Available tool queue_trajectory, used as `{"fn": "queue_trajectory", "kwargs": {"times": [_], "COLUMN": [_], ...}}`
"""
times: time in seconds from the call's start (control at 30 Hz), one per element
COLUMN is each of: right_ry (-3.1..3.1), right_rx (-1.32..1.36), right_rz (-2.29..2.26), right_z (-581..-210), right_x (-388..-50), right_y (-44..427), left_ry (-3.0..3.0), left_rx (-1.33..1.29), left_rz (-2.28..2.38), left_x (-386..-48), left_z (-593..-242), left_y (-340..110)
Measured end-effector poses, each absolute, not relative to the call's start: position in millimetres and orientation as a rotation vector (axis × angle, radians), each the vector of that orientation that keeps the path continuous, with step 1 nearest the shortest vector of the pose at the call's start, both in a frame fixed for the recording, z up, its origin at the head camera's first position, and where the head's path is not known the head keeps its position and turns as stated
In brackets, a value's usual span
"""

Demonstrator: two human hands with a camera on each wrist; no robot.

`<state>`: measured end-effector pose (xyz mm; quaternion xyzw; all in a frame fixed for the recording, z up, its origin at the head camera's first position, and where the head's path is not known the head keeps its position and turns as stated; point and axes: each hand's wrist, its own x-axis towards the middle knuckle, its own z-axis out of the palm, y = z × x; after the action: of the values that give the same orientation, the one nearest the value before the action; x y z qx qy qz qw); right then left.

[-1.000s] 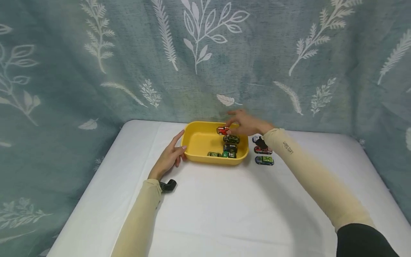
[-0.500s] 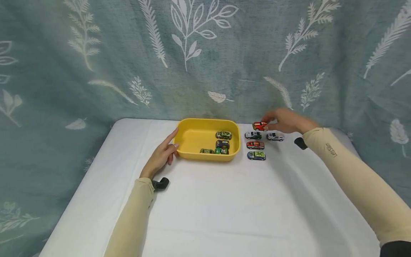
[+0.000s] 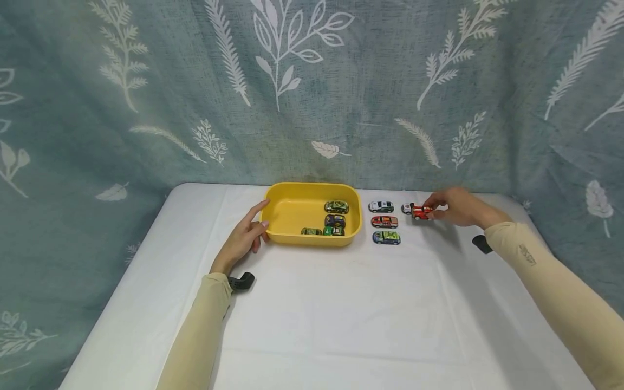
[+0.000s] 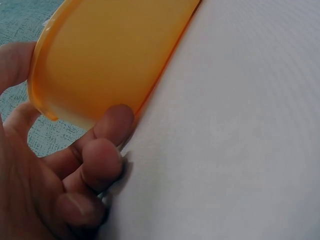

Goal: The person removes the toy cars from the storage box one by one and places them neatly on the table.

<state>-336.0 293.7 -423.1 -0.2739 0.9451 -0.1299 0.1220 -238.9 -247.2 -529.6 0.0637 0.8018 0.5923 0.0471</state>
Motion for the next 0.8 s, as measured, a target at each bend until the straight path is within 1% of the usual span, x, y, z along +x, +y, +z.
{"fn": "queue_trajectory", "kwargs": {"times": [0.23,0.47,0.8], "right_ry": [2.802,2.865,2.920], "right_rx": [-0.811,-0.842,-0.743], "right_rz": [-0.331,-0.365,-0.383], "right_z": [-445,-463,-470], "right_x": [-326,-327,-320], "right_y": [295,298,295], "left_ry": [2.445,2.432,2.456], "left_rx": [0.206,0.199,0.214], "left_rz": [1.801,1.803,1.808], "left_x": [-239,-241,-240], "left_z": [-532,-532,-533], "left_y": [-248,-246,-247]}}
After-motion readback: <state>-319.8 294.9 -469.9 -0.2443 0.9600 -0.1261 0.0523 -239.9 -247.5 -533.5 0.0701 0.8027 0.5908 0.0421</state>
